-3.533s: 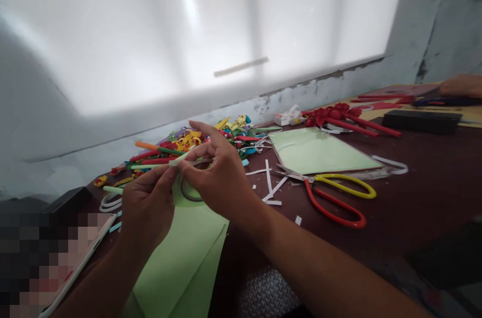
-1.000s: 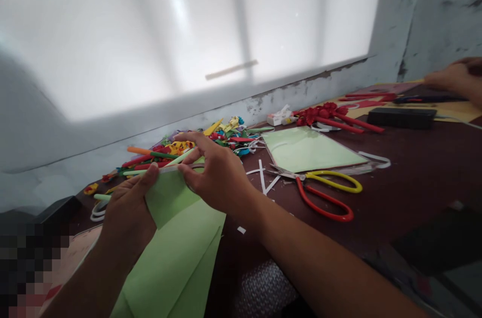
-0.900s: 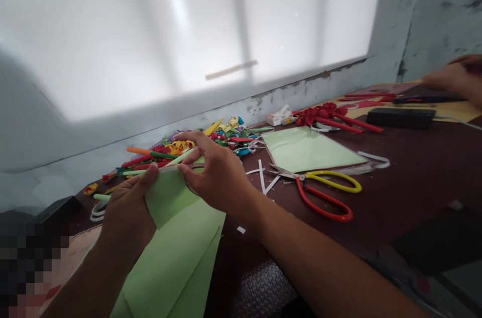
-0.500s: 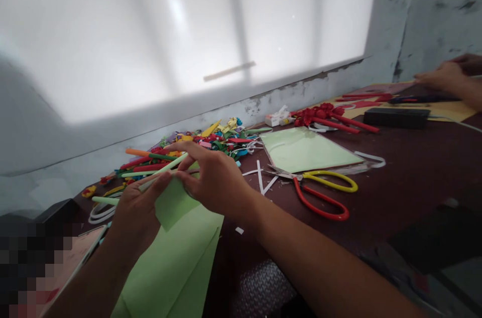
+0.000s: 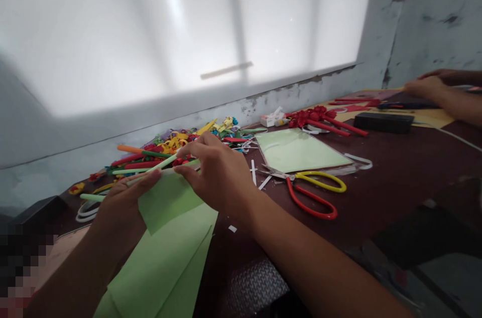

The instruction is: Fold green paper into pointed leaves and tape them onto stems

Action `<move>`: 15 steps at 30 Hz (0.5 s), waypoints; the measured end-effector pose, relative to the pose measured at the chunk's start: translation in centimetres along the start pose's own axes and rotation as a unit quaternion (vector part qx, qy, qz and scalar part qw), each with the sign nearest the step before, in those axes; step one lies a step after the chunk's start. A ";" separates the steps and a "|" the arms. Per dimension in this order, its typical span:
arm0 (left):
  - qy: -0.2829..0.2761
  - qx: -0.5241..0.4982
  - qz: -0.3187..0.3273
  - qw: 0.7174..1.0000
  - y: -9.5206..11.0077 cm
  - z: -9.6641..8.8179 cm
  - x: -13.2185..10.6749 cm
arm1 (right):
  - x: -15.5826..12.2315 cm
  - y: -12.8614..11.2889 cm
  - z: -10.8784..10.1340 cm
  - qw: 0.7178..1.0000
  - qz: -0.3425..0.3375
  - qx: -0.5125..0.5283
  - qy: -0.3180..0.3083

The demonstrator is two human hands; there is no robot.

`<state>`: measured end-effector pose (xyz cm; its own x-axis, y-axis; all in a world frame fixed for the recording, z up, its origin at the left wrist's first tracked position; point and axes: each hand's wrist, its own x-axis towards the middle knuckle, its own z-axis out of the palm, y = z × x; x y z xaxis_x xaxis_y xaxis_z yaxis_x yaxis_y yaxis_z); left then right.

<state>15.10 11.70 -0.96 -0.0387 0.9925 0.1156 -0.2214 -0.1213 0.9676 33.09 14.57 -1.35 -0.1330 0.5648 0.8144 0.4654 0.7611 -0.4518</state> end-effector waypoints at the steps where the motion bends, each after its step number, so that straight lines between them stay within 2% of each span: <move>1: -0.002 -0.002 -0.001 1.000 0.0 -0.1 0.0 | 0.0 0.0 0.0 1.000 0.003 0.001 -0.003; 8: -0.006 -0.003 0.001 1.000 0.1 0.1 -0.3 | 0.2 0.7 0.1 1.000 0.010 0.004 -0.017; 15: 0.000 -0.002 -0.004 1.000 0.8 -0.1 -0.6 | 0.9 2.0 -1.6 0.997 0.039 0.041 -0.057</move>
<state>14.84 11.03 -0.26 -0.0375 0.9935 0.1074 -0.2256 -0.1131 0.9676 35.33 16.08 -0.96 -0.1992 0.6521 0.7315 0.4054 0.7344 -0.5443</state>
